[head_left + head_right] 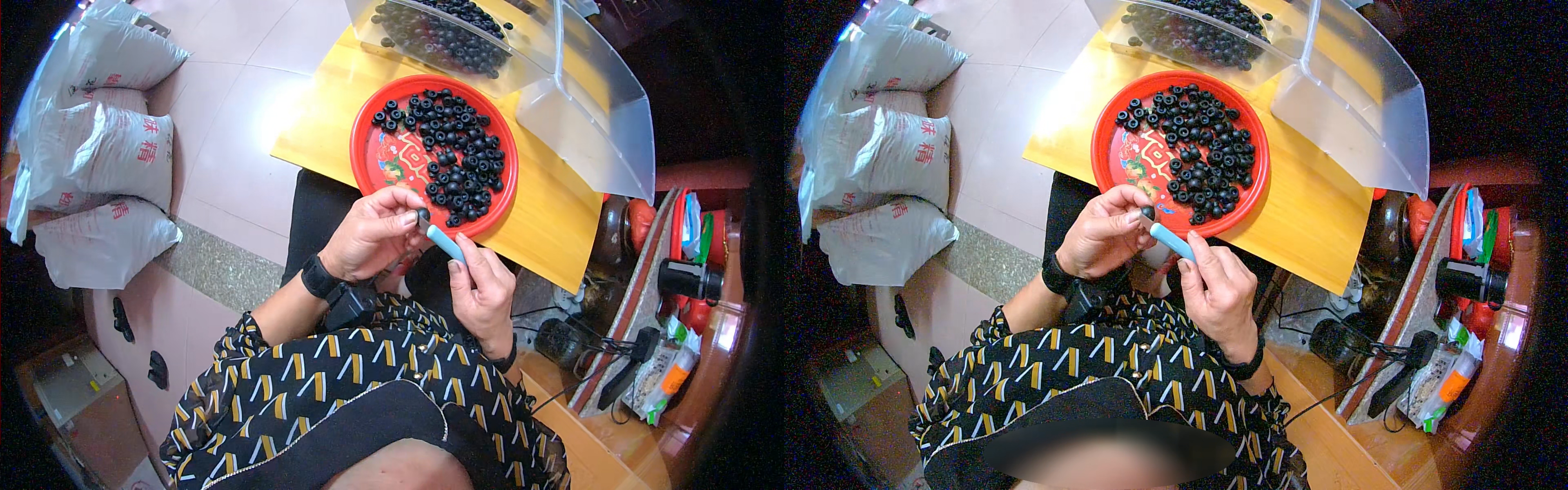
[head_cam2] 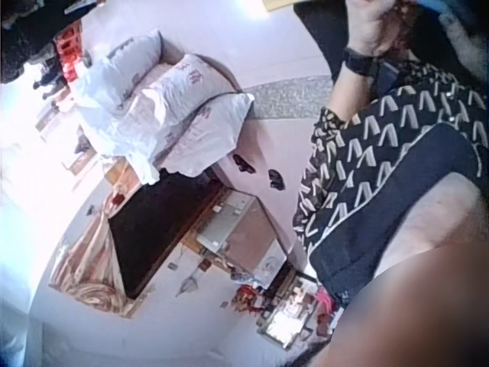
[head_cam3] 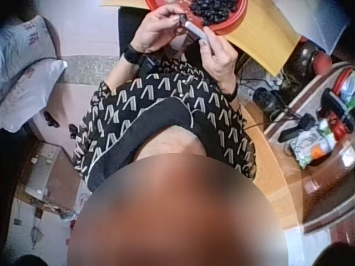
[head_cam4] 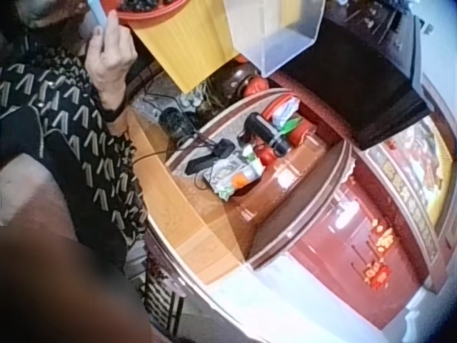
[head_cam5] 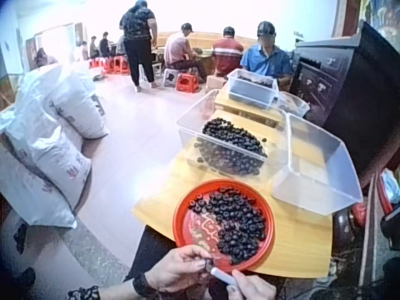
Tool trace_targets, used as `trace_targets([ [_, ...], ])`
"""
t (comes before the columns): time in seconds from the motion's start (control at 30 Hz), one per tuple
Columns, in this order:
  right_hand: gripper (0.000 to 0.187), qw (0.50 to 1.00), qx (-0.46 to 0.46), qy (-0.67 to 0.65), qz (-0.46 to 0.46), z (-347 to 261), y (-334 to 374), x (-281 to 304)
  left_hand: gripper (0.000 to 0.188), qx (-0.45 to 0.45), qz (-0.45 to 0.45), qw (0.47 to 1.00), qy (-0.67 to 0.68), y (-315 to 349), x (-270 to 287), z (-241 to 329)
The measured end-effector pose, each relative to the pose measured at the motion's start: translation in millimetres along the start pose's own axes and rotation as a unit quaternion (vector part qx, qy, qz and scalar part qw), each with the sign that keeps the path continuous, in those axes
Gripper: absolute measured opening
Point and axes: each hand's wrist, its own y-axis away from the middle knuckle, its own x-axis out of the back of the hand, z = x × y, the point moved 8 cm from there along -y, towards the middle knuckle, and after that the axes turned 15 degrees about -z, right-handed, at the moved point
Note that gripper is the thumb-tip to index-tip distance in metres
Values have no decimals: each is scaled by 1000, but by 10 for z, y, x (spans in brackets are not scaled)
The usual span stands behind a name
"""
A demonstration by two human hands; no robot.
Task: The recorder is using a blue pen-like tool to process or sort small black berries on a red plate.
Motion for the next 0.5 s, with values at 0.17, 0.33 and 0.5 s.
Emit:
trace_targets([
  [0.17,36,1000,-9,15,-9,16,11,-2,15,3,3,1000,-2,3,11,-2],
  [0.33,34,1000,-19,16,-8,39,25,4,15,2,3,1000,-4,5,23,-15],
  [0.5,34,1000,-15,23,-9,44,31,4,18,14,-21,999,-34,16,36,-11],
])
